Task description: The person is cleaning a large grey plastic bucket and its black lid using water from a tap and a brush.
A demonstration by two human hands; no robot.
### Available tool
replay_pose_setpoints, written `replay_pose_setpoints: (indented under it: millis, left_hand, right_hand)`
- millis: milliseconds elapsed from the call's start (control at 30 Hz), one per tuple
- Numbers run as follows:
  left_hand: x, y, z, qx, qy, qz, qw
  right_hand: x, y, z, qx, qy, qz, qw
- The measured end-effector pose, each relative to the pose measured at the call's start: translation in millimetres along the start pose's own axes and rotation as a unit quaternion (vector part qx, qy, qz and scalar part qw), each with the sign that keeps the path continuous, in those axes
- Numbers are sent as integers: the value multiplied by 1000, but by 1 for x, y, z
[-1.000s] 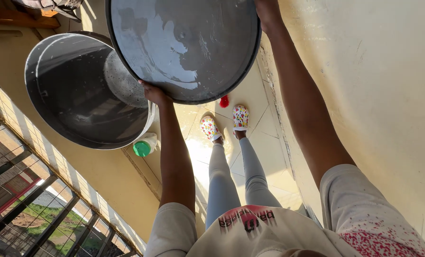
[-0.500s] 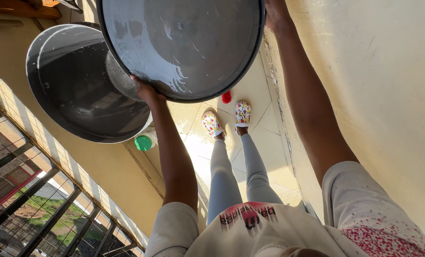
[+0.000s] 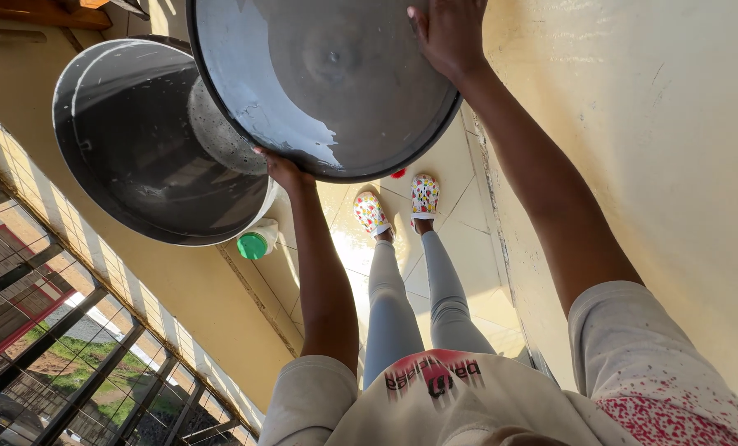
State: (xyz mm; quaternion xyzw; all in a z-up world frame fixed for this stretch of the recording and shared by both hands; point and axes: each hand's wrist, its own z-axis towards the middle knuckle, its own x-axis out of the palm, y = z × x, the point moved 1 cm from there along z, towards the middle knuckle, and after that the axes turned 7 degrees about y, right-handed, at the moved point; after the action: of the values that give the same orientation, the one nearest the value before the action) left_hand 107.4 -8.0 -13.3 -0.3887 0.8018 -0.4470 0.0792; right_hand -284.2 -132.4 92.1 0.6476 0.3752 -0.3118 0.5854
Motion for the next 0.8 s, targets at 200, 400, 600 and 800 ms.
replay_pose_setpoints:
  millis: [200,400,600,800]
  left_hand:
    - [10,18,-9,-1,38,-40,998]
    - [26,29,-15,-22,33,-85,996]
    - [20,37,-12,-43,9,-123,991]
    - [11,41,-27,-52,58,-137,987]
  right_hand:
    - [11,14,-17,-154,-21,-127,980]
    - [12,21,-28,-7,-40,-127,991]
    - [23,-1,-39,-9,-108,-44,993]
    - [13,-4,-21,-52,-166,-259,950]
